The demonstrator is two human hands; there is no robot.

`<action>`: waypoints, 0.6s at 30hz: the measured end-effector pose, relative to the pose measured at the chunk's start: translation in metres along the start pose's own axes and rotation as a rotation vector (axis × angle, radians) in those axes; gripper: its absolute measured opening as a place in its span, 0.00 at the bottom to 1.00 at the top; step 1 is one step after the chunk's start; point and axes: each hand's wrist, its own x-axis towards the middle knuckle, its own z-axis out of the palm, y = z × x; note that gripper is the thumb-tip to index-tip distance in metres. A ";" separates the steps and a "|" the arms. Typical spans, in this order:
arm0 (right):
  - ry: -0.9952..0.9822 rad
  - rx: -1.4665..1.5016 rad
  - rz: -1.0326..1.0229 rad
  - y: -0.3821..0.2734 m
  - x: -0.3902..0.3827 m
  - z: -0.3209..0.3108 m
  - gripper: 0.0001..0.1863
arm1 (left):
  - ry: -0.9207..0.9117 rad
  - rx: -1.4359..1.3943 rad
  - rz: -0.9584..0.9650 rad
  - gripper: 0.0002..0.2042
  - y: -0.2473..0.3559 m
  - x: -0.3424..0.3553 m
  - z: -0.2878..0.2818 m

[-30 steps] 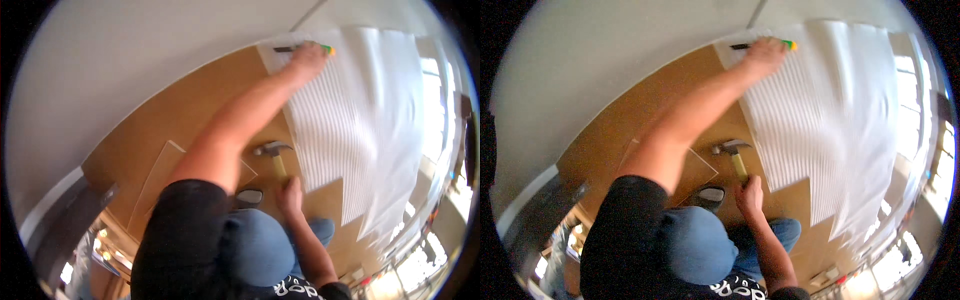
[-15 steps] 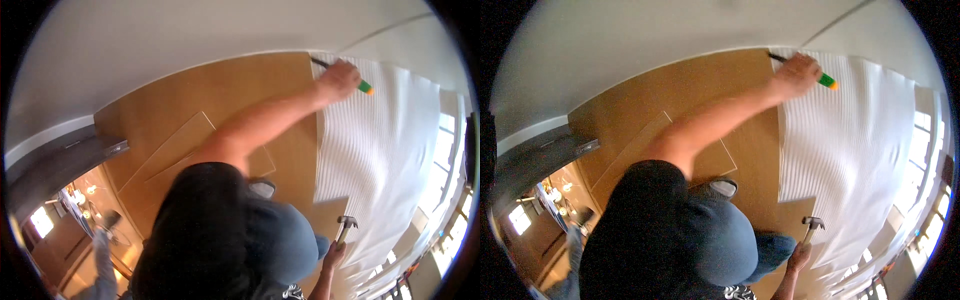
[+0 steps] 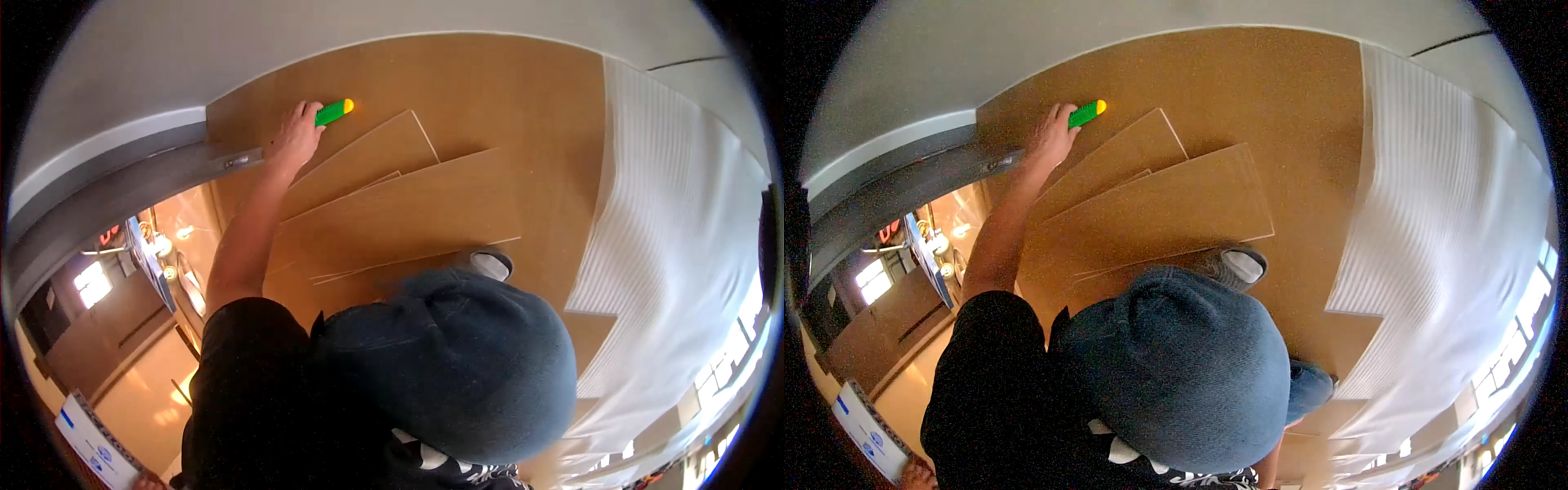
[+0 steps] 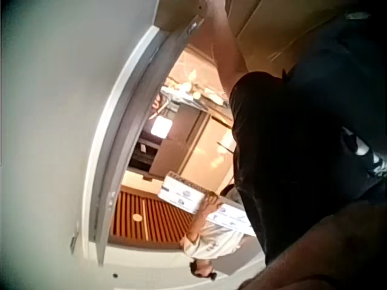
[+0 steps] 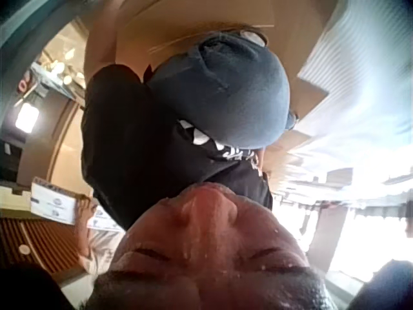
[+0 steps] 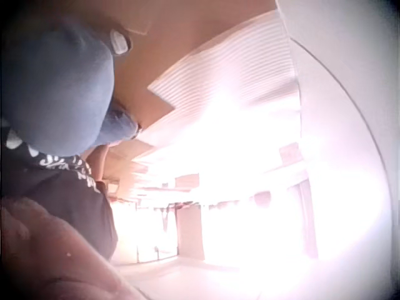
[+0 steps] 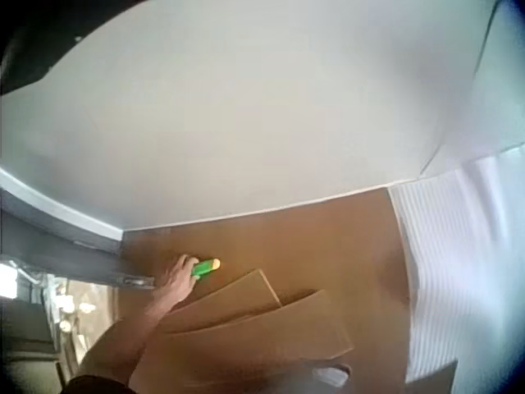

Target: The person cuts white foam underlayment with a utility knife, fits laminate planks together using a hammer and a tapping block, and aligns the planks by hand.

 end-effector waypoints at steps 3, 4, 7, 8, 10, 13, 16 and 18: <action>-0.009 -0.012 0.008 -0.006 -0.001 0.015 0.24 | 0.073 0.080 -0.074 0.20 -0.051 -0.033 0.024; -0.001 -0.013 0.004 -0.010 -0.001 0.016 0.24 | 0.156 0.143 -0.034 0.21 -0.049 -0.039 0.028; 0.036 0.011 -0.011 -0.021 -0.007 0.025 0.24 | 0.233 -0.047 0.050 0.22 -0.013 -0.058 0.038; 0.036 0.018 -0.011 -0.024 -0.011 0.031 0.24 | 0.150 -0.203 0.070 0.22 -0.006 -0.068 0.043; 0.090 0.061 -0.018 -0.029 -0.016 0.031 0.25 | -0.099 -0.437 0.055 0.25 0.028 -0.078 0.053; 0.151 0.104 -0.012 -0.034 -0.025 0.042 0.25 | -0.184 -0.485 0.126 0.28 0.047 -0.096 0.060; 0.266 0.111 0.025 -0.037 -0.020 0.037 0.26 | -0.314 -0.568 -0.071 0.31 0.054 -0.087 0.077; 0.294 0.032 0.075 -0.033 -0.013 0.042 0.26 | -0.357 -0.591 -0.119 0.32 0.043 -0.075 0.093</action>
